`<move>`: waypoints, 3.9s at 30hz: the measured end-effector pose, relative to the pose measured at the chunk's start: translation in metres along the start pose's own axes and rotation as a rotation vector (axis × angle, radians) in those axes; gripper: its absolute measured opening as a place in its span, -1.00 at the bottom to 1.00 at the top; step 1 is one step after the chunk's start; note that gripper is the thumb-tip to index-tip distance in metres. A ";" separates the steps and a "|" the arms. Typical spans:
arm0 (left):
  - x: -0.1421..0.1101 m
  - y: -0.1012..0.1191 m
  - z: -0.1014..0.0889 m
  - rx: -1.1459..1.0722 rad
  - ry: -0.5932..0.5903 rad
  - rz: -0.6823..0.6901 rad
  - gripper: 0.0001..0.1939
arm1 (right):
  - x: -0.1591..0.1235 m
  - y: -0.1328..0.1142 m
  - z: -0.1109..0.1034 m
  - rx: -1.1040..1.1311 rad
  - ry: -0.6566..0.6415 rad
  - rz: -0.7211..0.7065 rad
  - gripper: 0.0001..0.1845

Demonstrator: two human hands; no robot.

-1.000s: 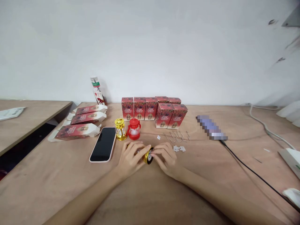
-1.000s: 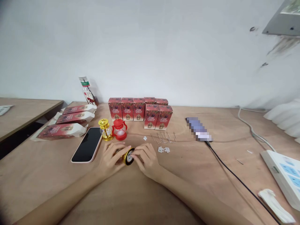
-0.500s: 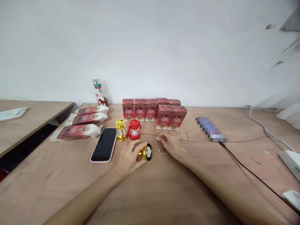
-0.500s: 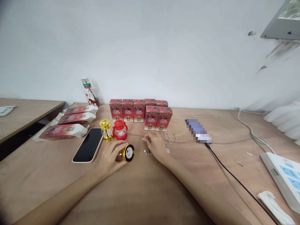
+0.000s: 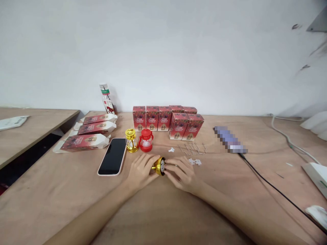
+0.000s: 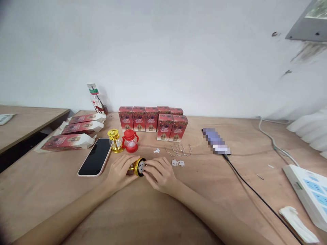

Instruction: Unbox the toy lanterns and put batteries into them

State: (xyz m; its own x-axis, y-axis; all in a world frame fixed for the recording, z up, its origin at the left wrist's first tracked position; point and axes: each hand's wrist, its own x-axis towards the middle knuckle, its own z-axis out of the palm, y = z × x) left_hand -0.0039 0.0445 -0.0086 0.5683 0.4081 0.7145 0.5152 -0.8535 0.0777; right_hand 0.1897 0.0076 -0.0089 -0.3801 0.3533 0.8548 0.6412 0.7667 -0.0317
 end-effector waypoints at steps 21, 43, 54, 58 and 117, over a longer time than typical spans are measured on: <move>-0.002 0.002 0.003 0.169 -0.026 0.095 -0.64 | -0.002 -0.004 0.011 0.016 0.126 -0.028 -0.79; 0.002 -0.001 -0.001 0.047 0.030 0.000 -0.69 | -0.063 0.046 -0.056 -0.367 -0.170 0.183 -0.87; 0.001 0.000 -0.004 -0.114 0.098 0.009 -0.63 | -0.056 0.046 -0.052 -0.247 -0.295 0.270 -0.84; 0.002 -0.002 -0.006 -0.087 0.097 0.024 -0.56 | -0.053 0.039 -0.053 -0.288 -0.168 0.234 -0.93; 0.001 -0.004 -0.002 -0.126 0.045 0.019 -0.50 | -0.006 -0.001 0.006 0.001 0.060 0.152 -0.91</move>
State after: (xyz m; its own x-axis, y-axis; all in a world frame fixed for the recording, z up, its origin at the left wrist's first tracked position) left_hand -0.0069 0.0473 -0.0069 0.5459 0.3791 0.7472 0.4185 -0.8959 0.1489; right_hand 0.1874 0.0077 -0.0166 -0.2384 0.4326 0.8695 0.6878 0.7073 -0.1633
